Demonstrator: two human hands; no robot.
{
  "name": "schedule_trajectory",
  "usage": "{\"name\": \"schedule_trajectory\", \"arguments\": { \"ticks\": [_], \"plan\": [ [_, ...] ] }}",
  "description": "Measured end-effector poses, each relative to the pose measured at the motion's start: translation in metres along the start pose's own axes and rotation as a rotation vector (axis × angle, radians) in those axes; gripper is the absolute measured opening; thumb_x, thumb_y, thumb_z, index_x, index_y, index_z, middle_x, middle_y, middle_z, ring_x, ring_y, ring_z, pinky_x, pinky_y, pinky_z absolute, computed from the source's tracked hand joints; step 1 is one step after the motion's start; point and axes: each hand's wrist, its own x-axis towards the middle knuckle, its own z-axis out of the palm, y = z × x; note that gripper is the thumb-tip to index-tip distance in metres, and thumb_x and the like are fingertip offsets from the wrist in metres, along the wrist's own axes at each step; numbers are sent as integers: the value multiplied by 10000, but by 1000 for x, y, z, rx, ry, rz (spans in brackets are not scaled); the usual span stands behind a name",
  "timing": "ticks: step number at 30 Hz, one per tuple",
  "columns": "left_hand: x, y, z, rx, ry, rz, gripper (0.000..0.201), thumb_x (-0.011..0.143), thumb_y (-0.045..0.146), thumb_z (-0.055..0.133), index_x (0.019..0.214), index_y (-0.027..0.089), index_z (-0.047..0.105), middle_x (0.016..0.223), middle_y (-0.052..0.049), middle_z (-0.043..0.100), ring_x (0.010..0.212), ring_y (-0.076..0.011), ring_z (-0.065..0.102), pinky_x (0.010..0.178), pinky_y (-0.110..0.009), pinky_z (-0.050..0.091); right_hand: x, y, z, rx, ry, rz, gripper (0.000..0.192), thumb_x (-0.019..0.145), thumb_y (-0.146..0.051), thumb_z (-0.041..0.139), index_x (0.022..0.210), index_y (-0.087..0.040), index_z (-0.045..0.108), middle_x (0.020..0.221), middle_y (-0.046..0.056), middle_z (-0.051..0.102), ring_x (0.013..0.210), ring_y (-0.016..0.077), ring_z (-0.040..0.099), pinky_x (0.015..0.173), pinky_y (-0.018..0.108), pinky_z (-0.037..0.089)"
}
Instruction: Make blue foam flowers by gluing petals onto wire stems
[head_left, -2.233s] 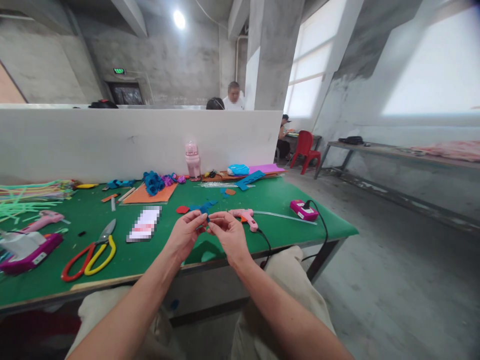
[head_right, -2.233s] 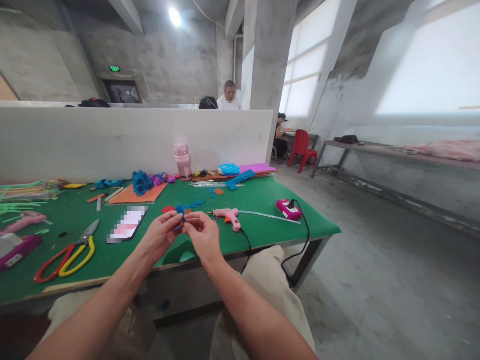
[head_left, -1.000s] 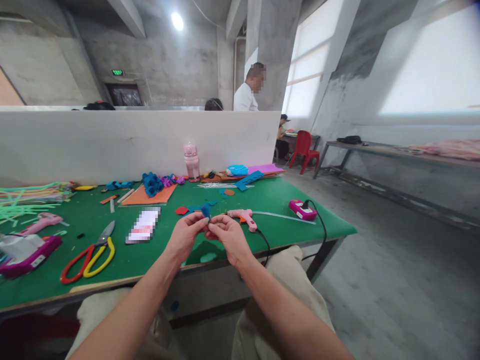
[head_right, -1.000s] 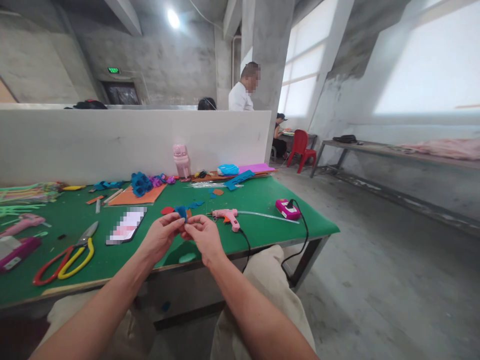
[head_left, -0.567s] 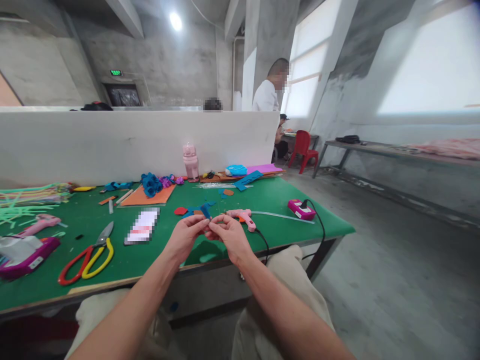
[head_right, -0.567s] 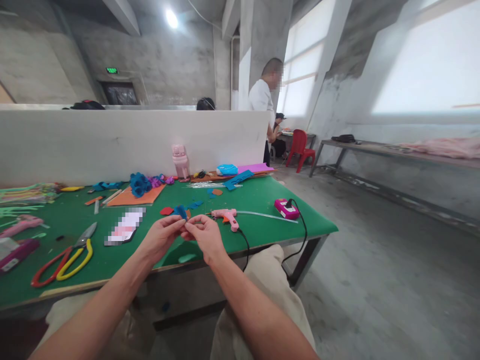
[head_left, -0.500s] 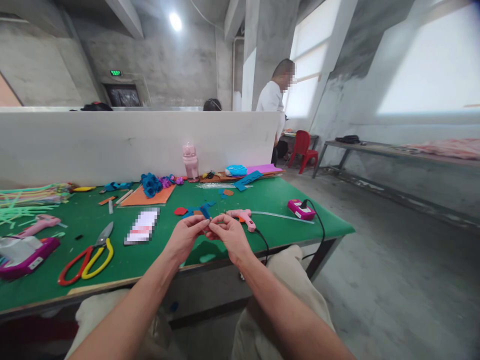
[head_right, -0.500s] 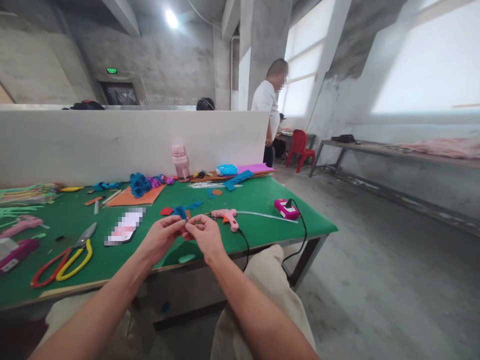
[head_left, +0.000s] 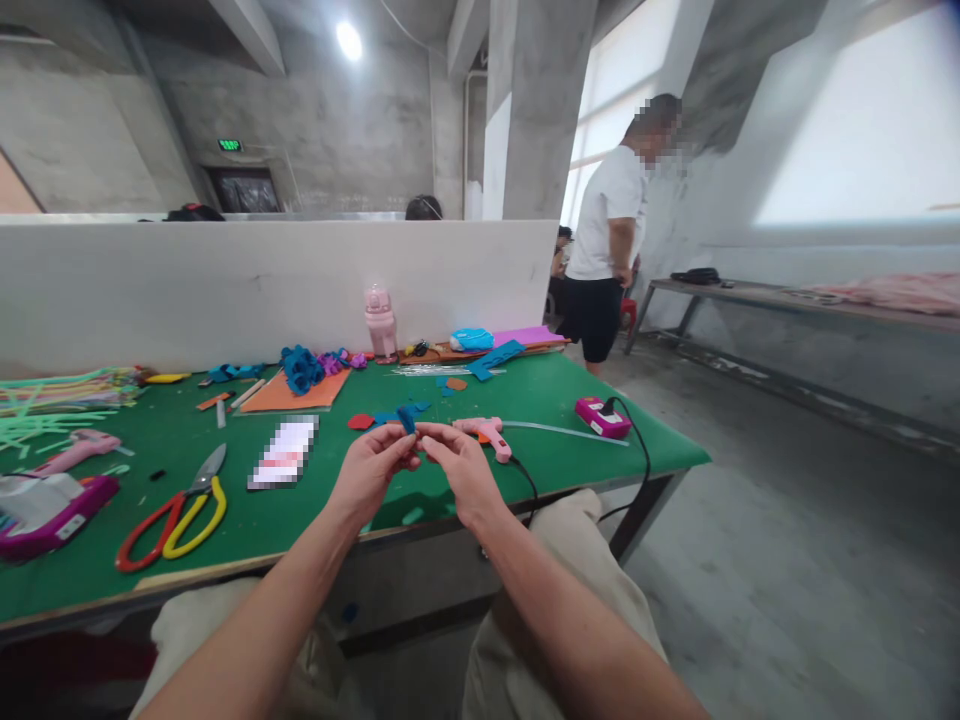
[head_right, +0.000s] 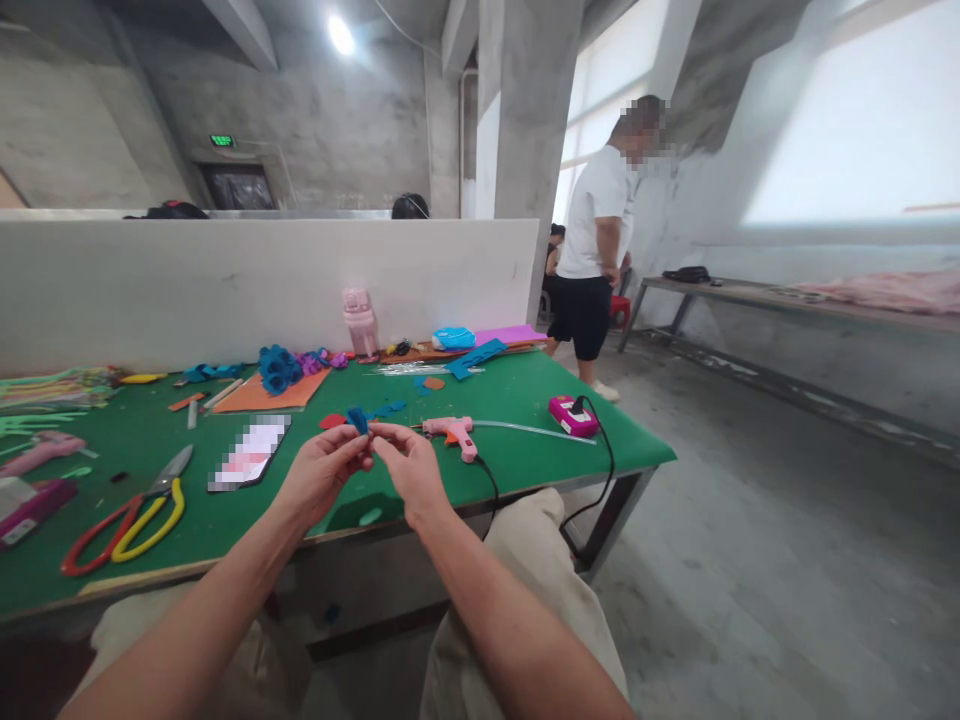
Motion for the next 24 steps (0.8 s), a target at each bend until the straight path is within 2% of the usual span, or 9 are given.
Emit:
{"name": "schedule_trajectory", "arguments": {
  "ticks": [8, 13, 19, 24],
  "plan": [
    [1, -3, -1, 45, 7, 32, 209, 630, 275, 720, 769, 130, 658, 703, -35, 650, 567, -104, 569, 574, -224, 460, -2, -1, 2, 35, 28, -7, 219, 671, -224, 582, 854, -201, 701, 809, 8, 693, 751, 156, 599, 726, 282, 457],
    [0, -1, 0, 149, 53, 84, 209, 612, 292, 729, 723, 133, 654, 652, -21, 633, 547, -109, 561, 558, -222, 438, -2, 3, 2, -50, 49, -99, 220, 700, -228, 577, 883, -212, 697, 909, 23, 690, 834, 179, 608, 768, 301, 465],
    [-1, 1, 0, 273, 148, 141, 197, 604, 305, 726, 681, 141, 649, 593, -12, 633, 526, -114, 567, 548, -220, 426, -4, 6, 3, -105, 51, -144, 230, 716, -229, 575, 917, -220, 687, 973, 32, 674, 904, 192, 601, 810, 313, 459],
    [0, -1, -1, 230, 132, 116, 208, 616, 306, 720, 703, 135, 640, 647, -30, 652, 527, -112, 567, 555, -228, 438, -3, 4, 2, -81, 91, -141, 188, 725, -235, 581, 896, -193, 647, 908, 32, 664, 833, 159, 599, 779, 284, 458]
  ]
}}
